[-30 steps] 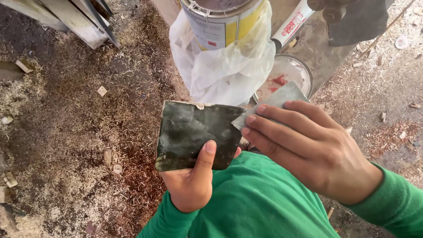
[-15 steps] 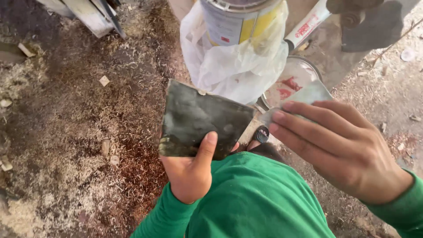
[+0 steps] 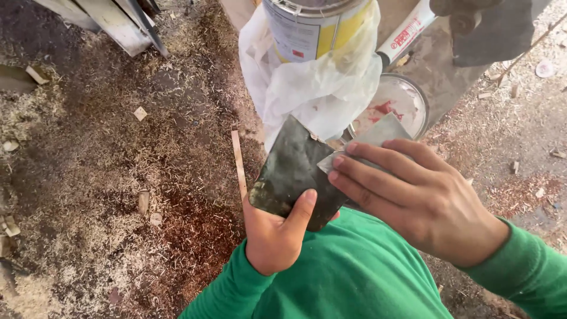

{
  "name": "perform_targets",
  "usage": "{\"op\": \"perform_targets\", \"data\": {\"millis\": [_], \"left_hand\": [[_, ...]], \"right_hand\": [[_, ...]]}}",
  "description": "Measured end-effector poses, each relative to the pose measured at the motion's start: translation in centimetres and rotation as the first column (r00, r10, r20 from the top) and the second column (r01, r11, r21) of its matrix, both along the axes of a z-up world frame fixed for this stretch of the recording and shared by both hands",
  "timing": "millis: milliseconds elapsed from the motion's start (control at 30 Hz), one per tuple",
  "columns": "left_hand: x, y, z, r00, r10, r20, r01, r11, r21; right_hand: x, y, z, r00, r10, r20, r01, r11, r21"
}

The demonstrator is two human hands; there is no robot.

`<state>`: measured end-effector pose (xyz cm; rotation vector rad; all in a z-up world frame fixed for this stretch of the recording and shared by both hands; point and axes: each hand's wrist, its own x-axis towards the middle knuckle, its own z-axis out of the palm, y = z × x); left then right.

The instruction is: Sanding a wooden door and mixing wood filler.

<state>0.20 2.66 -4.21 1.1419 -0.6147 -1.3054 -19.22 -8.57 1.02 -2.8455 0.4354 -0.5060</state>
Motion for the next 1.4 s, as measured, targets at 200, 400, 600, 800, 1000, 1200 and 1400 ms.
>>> {"op": "perform_targets", "data": {"millis": [200,400,600,800,1000,1200,1400], "left_hand": [[0.7,0.6,0.2,0.993,-0.119,0.007,0.118,0.993,0.014],[1.1,1.2,0.4,0.983,-0.180,-0.023,0.181,0.980,0.082],[1.5,2.1,-0.3,0.971,-0.228,-0.078,0.231,0.972,0.036],[1.3,3.4,-1.3,0.935,-0.350,-0.066,0.354,0.933,0.067],[4.0,2.3,-0.9,0.989,-0.149,0.008,0.147,0.984,0.098],[3.1,1.7,-1.5,0.996,-0.087,0.000,0.087,0.996,0.003],[3.0,2.3,-1.5,0.975,-0.172,-0.142,0.188,0.977,0.105]], "right_hand": [[0.1,0.0,-0.4,0.999,0.011,0.032,-0.012,1.000,0.015],[-0.1,-0.1,-1.1,0.999,0.024,0.038,-0.024,1.000,0.008],[0.2,-0.7,-1.1,0.998,0.025,0.056,-0.025,1.000,0.000],[-0.3,-3.4,-4.5,0.995,0.025,0.093,-0.023,0.999,-0.027],[-3.3,-4.9,-7.7,0.944,-0.287,0.161,0.258,0.949,0.180],[0.4,0.7,-2.3,0.990,-0.051,0.128,0.030,0.987,0.161],[1.1,1.0,-2.6,0.989,0.146,0.007,-0.146,0.987,0.070]]}}
